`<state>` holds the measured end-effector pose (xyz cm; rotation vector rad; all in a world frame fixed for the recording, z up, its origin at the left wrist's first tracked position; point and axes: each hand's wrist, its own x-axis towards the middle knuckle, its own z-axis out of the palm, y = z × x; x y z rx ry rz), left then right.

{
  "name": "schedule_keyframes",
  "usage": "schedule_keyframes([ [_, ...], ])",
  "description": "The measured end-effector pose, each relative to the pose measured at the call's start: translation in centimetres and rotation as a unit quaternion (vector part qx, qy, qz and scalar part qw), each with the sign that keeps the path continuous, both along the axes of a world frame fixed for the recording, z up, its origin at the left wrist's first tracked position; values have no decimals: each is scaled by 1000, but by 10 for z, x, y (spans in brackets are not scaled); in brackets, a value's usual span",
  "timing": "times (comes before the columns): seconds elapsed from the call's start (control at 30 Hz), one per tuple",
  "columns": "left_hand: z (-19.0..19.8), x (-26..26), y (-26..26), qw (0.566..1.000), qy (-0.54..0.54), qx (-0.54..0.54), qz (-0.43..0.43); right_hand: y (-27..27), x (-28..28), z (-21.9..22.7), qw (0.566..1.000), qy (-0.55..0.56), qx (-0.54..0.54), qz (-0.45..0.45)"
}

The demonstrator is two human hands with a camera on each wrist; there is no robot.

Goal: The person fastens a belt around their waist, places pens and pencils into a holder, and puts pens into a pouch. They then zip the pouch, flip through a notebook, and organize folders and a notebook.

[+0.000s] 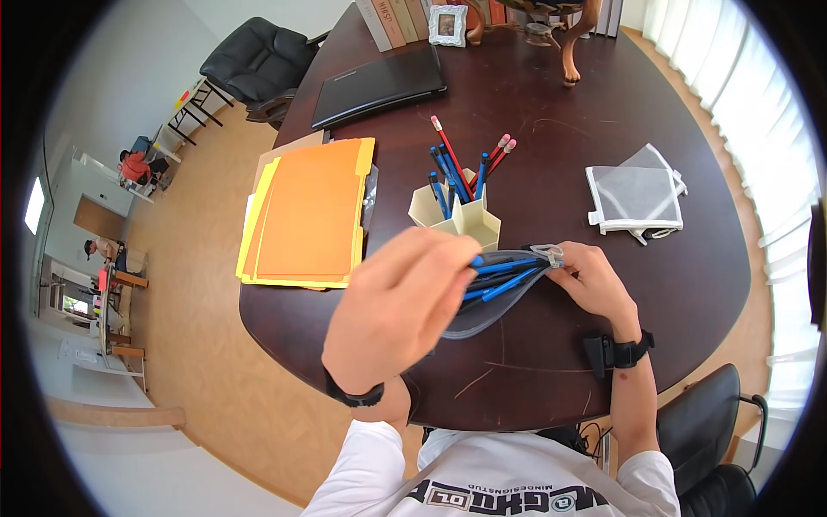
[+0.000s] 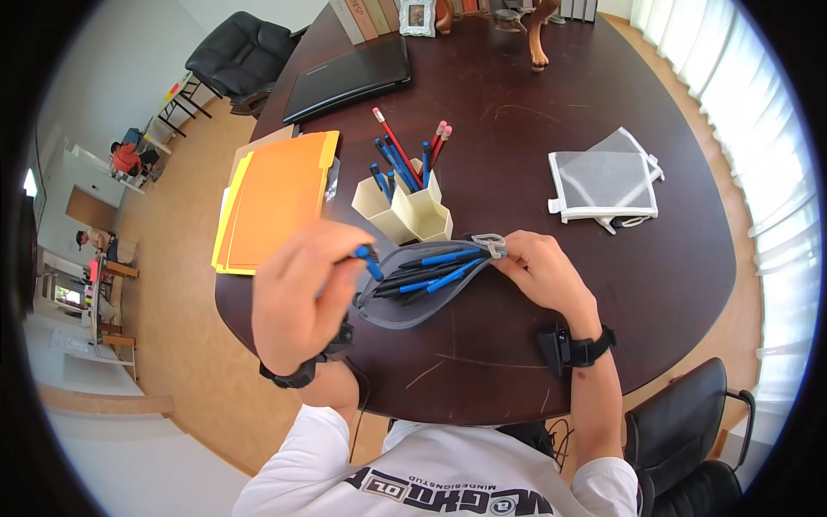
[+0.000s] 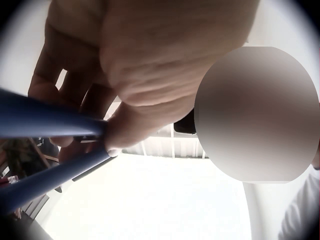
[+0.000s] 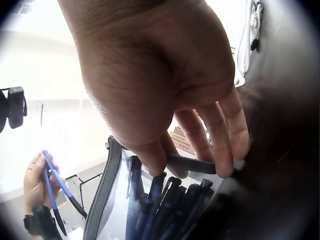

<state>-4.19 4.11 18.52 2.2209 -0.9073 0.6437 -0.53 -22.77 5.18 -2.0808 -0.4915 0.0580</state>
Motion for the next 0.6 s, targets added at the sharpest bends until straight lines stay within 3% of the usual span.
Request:
schedule_keyframes([
  [0.13,-8,-1,-16,996,57,48,-39,0,0,-2,1000,-4,5,1],
  [0.27,-26,1,-25,984,97,147,-17,-1,1,-3,1000,-9,5,0],
  [0.47,-28,8,-25,982,113,153,4,-2,1,-4,1000,-12,-9,4],
  [0.6,-21,9,-20,992,73,93,34,-1,0,-6,1000,-16,22,-2],
])
